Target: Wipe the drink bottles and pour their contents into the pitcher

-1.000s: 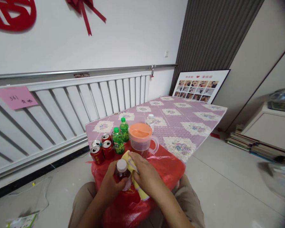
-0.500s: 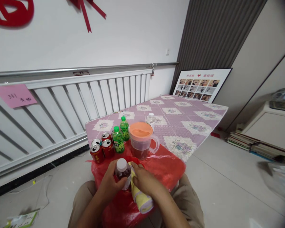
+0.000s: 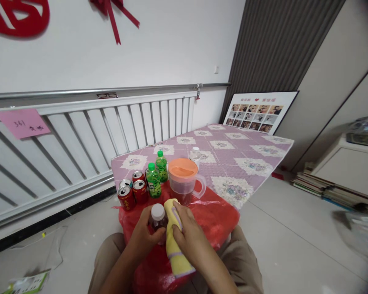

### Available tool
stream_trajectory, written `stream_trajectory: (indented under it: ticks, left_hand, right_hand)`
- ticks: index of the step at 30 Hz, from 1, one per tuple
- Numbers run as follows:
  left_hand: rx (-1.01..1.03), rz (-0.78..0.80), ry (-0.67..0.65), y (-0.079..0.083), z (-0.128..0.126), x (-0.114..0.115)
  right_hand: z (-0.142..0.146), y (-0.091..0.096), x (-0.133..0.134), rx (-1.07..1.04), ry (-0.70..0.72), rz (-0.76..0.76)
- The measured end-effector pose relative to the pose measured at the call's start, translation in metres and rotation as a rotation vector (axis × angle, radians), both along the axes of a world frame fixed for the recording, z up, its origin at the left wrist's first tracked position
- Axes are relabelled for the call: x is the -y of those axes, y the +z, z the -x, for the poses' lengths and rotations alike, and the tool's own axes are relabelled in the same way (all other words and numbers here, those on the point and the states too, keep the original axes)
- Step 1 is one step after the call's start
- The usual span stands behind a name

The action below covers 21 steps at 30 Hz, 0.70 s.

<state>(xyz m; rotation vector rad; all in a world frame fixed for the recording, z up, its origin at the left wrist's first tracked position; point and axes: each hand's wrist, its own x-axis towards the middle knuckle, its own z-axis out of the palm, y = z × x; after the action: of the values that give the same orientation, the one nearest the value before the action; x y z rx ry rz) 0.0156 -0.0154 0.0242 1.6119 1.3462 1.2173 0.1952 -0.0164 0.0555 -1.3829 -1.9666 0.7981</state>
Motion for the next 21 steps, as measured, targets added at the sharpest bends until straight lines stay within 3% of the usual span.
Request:
stream_trajectory:
  ticks: [6, 9, 12, 18, 21]
  left_hand:
    - [-0.045, -0.021, 0.034, 0.001, -0.001, 0.001]
    - [-0.051, -0.032, 0.042, 0.002, -0.002, 0.001]
    - [-0.042, -0.034, 0.041, 0.002, -0.002, 0.000]
    - [0.004, 0.009, -0.001, -0.001, 0.000, 0.001]
    - [0.006, 0.015, -0.003, -0.001, 0.001, 0.001]
  right_hand:
    - [0.002, -0.037, -0.002, 0.053, -0.019, 0.120]
    - [0.001, -0.047, -0.002, 0.041, -0.025, 0.127]
    - [0.000, -0.041, -0.001, -0.001, -0.024, 0.099]
    - [-0.002, -0.011, 0.001, -0.064, -0.019, -0.045]
    - [-0.001, -0.013, 0.000, -0.059, -0.023, -0.054]
